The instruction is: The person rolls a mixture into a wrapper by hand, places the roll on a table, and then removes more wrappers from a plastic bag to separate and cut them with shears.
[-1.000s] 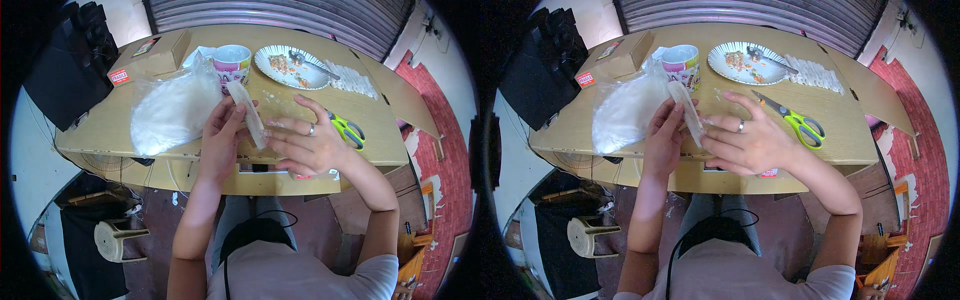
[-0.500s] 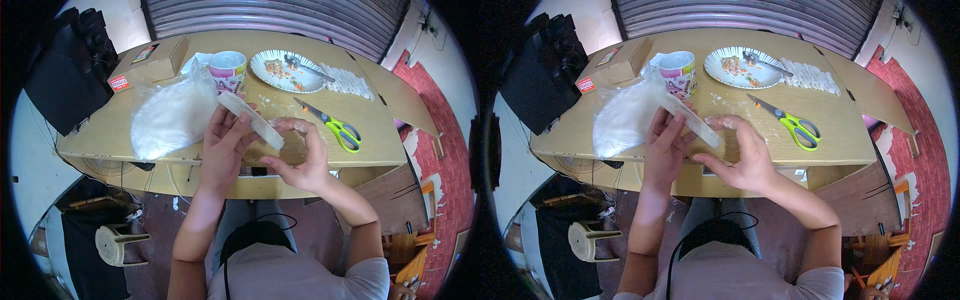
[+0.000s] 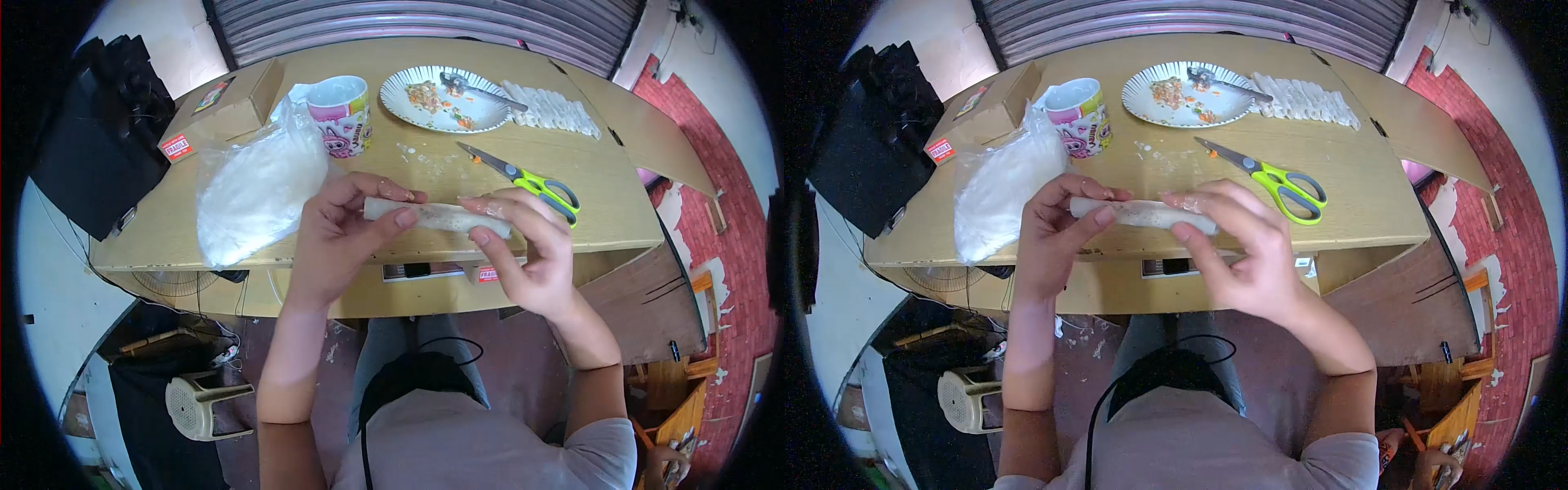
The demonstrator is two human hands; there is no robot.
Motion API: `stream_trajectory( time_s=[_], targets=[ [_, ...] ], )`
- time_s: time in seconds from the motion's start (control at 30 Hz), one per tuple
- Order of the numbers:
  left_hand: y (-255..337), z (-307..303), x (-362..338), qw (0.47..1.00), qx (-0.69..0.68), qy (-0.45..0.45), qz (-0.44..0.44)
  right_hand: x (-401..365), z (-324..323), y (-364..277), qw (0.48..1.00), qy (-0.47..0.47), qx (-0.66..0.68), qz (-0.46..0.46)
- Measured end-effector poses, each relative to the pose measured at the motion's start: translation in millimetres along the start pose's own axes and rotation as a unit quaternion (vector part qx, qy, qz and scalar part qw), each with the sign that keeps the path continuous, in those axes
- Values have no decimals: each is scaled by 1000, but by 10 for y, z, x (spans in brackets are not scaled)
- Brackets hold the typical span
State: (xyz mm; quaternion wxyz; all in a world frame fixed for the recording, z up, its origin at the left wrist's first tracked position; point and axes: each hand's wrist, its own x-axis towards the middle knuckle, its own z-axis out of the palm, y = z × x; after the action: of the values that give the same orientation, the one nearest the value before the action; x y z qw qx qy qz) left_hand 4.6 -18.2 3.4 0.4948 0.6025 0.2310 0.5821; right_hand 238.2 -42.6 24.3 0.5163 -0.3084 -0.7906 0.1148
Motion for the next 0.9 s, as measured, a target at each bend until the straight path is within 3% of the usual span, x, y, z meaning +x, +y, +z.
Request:
stream_trajectory(
  time_s=[0.07, 0.13, 0.2, 0.3, 0.33, 0.4, 0.5, 0.63, 0.7, 0.83, 0.9],
  targets=[
    [56, -23, 53, 996, 72, -11, -44, 10, -58, 65, 999, -33, -15, 16],
    [40, -3, 131, 986, 143, -24, -86, 30, -75, 207, 993, -66, 12, 95],
    [-8, 21, 220, 974, 190, -13, -125, 38, -8, 431, 995, -37, 15, 93],
    [-205, -53, 322, 955, 255, -41, -144, 66, 32, 628, 945, -129, 57, 294],
    [-220, -59, 322, 955, 255, -41, -145, 77, 36, 656, 945, -128, 58, 294],
    [-231, -52, 327, 945, 290, -37, -147, 104, 51, 688, 961, -149, 3, 235],
    [-272, -51, 295, 928, 359, -21, -102, 167, 36, 655, 957, -169, -32, 233],
    [-292, -48, 274, 931, 361, -4, -52, 154, 70, 703, 975, -133, -31, 175],
    [-249, -50, 275, 895, 444, -52, 13, 163, 75, 714, 987, -135, -85, -36],
    [-233, -131, 267, 848, 513, -99, 87, 164, 57, 604, 973, -153, -159, -62],
    [-229, -195, 291, 813, 533, -141, 188, 170, 40, 570, 971, -163, -161, -65]
  ],
)
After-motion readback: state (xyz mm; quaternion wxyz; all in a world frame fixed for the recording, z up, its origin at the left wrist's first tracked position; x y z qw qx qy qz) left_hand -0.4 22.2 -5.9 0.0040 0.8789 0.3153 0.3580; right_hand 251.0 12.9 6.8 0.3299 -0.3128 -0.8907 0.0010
